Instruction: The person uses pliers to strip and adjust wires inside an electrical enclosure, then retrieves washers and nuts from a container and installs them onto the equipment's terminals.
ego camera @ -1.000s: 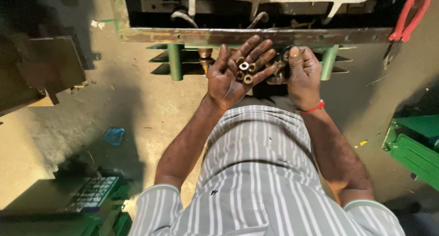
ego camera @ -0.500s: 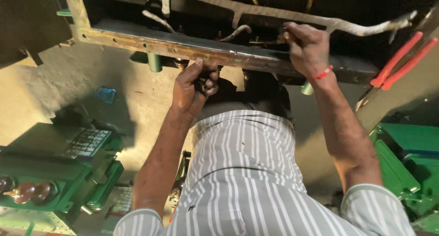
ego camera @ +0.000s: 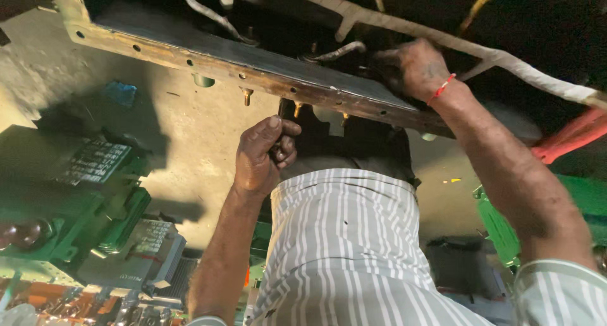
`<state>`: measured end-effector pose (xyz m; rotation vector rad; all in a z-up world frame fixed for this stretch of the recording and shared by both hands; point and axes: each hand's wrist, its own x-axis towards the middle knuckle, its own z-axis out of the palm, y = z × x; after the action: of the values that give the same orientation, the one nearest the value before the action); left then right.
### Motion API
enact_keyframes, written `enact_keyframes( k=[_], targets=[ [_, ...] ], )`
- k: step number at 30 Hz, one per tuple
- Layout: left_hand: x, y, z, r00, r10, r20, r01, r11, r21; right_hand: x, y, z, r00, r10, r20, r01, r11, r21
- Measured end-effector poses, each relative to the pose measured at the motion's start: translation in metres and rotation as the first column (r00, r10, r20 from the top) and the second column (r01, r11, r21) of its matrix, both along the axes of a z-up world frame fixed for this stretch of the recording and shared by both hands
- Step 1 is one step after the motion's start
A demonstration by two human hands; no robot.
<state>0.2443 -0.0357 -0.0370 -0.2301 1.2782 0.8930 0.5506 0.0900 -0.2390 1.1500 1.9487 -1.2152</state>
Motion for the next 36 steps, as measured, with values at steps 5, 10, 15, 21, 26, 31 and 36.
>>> enact_keyframes(
  k=[5,10,15,21,26,31,36],
  targets=[
    [-0.001,0.0,0.007,1.0,-0.006,-0.02,0.006,1.0,-0.012,-0.001,0.026,0.046,0.966,0.058,-0.252,-0.083,0.992,-0.091],
    [0.002,0.003,0.002,1.0,-0.013,-0.003,0.013,1.0,-0.012,-0.002,0.027,0.044,0.945,-0.138,-0.297,0.07,0.971,-0.228],
    [0.007,0.011,0.003,0.992,0.023,0.125,-0.04,0.99,0.133,0.004,0.022,0.037,0.892,-0.346,-0.29,0.249,0.913,-0.324],
    [0.011,0.026,0.008,0.942,0.159,0.296,-0.248,0.923,0.295,0.004,0.016,0.035,0.852,-0.437,-0.288,0.33,0.876,-0.353],
    [0.019,0.036,0.006,0.894,0.233,0.383,-0.344,0.904,0.252,0.011,0.02,0.039,0.837,-0.32,-0.443,0.295,0.947,-0.128],
    [0.028,0.045,-0.006,0.855,0.195,0.481,-0.373,0.875,0.308,0.017,0.015,0.1,0.77,-0.321,-0.551,0.466,0.873,0.142],
    [0.041,0.044,-0.019,0.782,0.086,0.617,-0.393,0.837,0.381,-0.017,-0.021,0.203,0.661,-0.321,-0.678,0.633,0.723,0.276]
  ],
)
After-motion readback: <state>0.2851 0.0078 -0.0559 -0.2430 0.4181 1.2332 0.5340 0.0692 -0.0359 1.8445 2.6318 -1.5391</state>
